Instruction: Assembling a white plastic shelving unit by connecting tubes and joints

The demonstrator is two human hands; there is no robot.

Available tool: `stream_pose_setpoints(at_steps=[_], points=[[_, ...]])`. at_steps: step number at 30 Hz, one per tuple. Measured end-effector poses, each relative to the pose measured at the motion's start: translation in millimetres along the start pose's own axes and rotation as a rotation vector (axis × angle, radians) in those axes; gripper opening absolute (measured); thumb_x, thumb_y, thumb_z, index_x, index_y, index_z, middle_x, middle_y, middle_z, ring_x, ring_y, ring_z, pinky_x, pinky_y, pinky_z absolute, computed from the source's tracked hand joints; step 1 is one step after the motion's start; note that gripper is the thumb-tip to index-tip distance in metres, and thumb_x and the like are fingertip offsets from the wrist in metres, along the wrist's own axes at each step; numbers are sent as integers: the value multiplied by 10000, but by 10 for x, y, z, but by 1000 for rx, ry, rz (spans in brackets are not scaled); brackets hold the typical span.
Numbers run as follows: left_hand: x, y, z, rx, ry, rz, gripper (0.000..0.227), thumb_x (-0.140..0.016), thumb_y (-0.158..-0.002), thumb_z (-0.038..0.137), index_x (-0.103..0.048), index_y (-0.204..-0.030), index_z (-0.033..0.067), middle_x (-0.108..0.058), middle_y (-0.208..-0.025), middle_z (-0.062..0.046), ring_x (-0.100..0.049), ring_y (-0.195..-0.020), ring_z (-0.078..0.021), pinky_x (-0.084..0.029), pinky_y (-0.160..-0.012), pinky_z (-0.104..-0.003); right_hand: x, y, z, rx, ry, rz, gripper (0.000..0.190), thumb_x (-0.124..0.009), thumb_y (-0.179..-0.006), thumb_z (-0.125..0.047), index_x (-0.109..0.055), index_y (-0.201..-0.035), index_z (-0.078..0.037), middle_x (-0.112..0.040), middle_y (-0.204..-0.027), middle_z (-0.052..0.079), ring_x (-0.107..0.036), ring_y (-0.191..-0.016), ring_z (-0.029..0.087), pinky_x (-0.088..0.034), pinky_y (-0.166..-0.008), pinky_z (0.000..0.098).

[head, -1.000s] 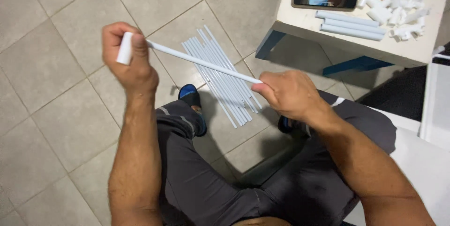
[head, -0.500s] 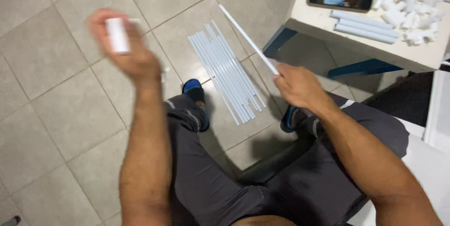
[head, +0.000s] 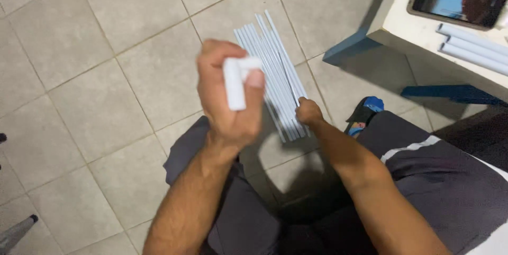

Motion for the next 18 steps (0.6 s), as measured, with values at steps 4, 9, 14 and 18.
stream_pose_setpoints(at_steps=[4,9,14,18], points=[[-98,-80,55,4,-112,-42,439,-436,-1066,486,-480,-1137,54,-502,-1014,-132,-561,-879,-255,-469,-828,-376,81,-233,-333,0,43,36,177,-579,-941,-172,-580,-1068,-48,-687,-1089,239,-668,-1020,456,-528,-853,536],[-236,-108,-152,249,-164,-23,407,-475,-960,511,-540,-927,110,-500,-926,-61,-550,-806,-191,-443,-749,-348,-66,-843,-360,85,87,119,277,-485,-821,-135,-560,-1072,-44,-667,-1055,253,-660,-995,474,-516,-794,589],[-1132,1218,-825,115,-171,-525,244,-734,-871,210,-693,-1068,73,-691,-1067,-93,-670,-998,-294,-515,-933,-423,-139,-1093,-362,52,103,111,206,-478,-891,-42,-538,-1087,-35,-625,-1076,214,-657,-950,460,-544,-751,555],[-1149,433,83,-176,-117,-609,100,-624,-1029,28,-586,-1122,30,-616,-1048,-178,-616,-960,-410,-462,-833,-520,355,-688,-635,-4,-18,-5,491,-553,-877,-293,-546,-1308,-60,-558,-1320,193,-588,-1167,429,-506,-934,539]])
Point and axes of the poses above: each hand's wrist, its own y-axis away from the middle knuckle, its own x-axis out of the back of the hand, z = x × y, the point moved 7 cm from there along -y, towards the middle knuckle
